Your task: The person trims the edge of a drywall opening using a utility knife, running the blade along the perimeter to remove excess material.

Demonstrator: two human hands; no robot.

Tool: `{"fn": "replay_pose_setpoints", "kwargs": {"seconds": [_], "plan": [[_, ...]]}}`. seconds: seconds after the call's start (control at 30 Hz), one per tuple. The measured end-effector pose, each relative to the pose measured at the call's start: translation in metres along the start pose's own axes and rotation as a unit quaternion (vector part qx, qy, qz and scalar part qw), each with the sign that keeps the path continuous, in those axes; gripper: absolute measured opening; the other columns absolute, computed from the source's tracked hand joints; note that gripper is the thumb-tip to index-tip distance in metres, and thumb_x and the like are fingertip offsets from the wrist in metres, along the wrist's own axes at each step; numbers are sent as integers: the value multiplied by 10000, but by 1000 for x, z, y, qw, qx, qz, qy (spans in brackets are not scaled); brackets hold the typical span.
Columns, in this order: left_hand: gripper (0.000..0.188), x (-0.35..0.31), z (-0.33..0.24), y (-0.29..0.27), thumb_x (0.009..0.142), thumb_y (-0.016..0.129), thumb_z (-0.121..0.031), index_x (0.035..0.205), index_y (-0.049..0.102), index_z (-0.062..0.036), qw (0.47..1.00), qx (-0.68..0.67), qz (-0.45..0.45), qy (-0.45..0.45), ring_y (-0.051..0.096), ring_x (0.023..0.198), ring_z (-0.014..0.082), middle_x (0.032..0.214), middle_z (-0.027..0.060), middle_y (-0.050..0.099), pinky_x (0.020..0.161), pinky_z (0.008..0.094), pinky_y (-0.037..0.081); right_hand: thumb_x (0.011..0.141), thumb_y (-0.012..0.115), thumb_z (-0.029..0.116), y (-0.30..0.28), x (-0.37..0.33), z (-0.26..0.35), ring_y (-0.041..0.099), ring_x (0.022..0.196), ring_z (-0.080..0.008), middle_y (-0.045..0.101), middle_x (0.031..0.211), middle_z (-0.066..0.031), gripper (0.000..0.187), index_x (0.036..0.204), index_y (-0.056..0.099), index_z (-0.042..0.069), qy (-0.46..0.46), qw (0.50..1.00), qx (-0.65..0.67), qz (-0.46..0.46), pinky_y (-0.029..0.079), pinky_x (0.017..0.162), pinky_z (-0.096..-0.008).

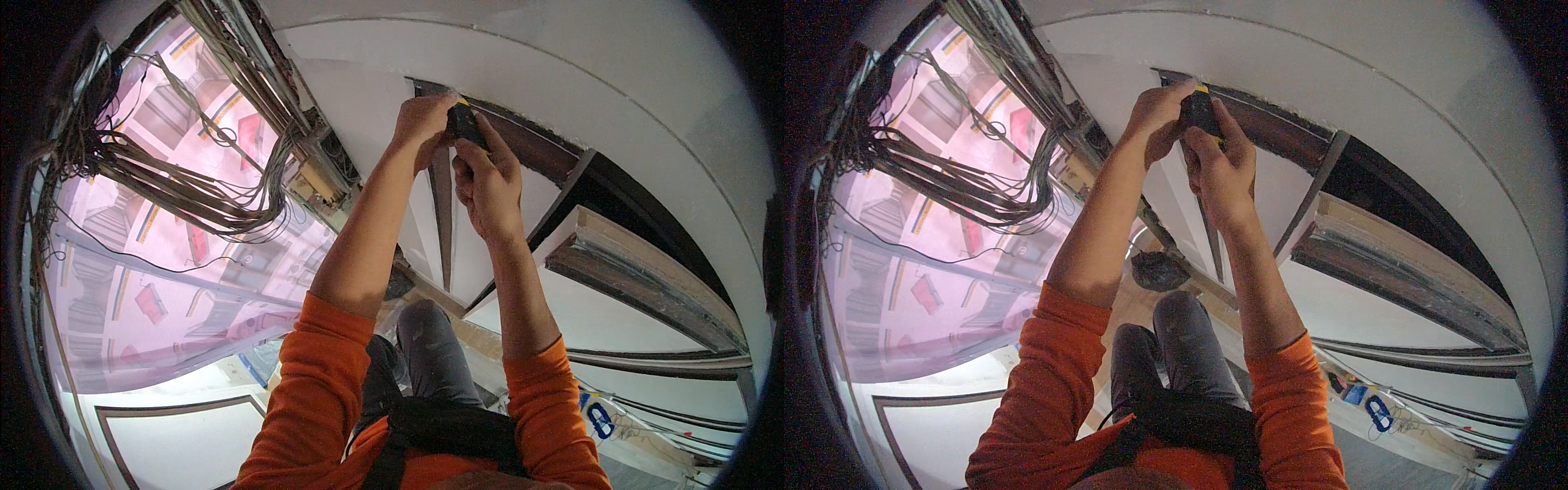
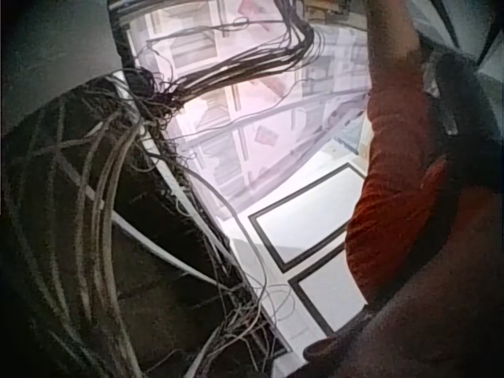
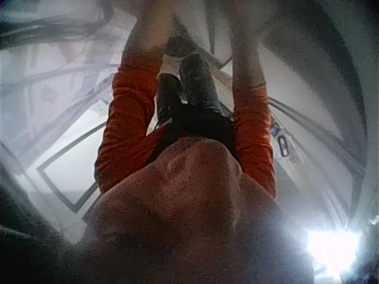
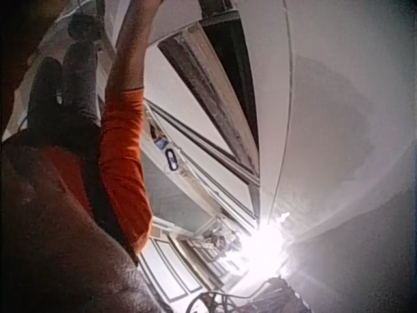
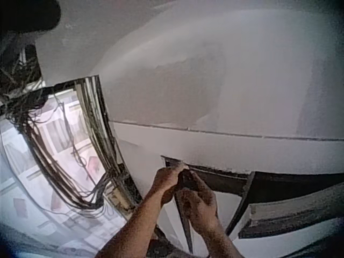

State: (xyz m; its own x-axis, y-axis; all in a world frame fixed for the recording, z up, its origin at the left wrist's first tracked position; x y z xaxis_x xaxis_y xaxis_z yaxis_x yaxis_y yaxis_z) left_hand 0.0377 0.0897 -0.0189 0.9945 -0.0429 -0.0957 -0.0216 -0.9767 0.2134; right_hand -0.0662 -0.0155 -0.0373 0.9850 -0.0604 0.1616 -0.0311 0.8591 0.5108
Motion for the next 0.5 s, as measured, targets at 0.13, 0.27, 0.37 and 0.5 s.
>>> {"fn": "replay_pose_setpoints", "kwargs": {"seconds": [0.13, 0.27, 0.37, 0.5], "plan": [[319, -1, 3, -4, 947, 716, -284, 1077, 691, 6, 1000, -24, 0, 1, 678, 734, 206, 905, 75, 693, 648, 340, 549, 991, 603, 88, -2, 0, -2, 398, 533, -11, 521, 729, 30, 661, 1582, 322, -8, -14, 1000, -18, 19, 298, 427, -191], [298, 1, 4, -10, 952, 704, -278, 1061, 689, -1, 999, -46, -9, -9, 679, 742, 203, 899, 78, 694, 653, 341, 541, 981, 606, 76, -3, 4, -3, 387, 527, -18, 518, 725, 27, 680, 1584, 306, -19, -2, 999, -17, 32, 291, 429, -194], [299, -2, 2, -8, 956, 700, -284, 1060, 685, -5, 999, -43, 2, -19, 683, 744, 203, 896, 78, 695, 657, 343, 546, 978, 605, 80, -4, 6, -2, 375, 522, -23, 512, 720, 28, 688, 1586, 298, -24, 11, 1000, -8, 23, 281, 428, -190], [308, -1, 2, -7, 968, 679, -272, 1065, 666, 20, 998, -53, 21, -8, 693, 757, 222, 919, 99, 692, 673, 368, 579, 985, 595, 94, -5, 6, 6, 367, 520, -17, 502, 714, 33, 667, 1581, 317, -19, 34, 999, 1, 21, 268, 420, -186]]}}
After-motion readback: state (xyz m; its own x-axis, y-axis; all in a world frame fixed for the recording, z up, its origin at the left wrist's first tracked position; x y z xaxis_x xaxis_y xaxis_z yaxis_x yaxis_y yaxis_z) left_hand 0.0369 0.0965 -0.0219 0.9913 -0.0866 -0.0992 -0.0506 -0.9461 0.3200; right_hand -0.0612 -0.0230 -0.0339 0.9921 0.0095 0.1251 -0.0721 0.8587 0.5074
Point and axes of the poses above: each hand's wrist, its own x-axis towards the middle knuckle, its own y-axis out of the palm, z = x × y, the point moved 1 cm from there along x, towards the middle knuckle
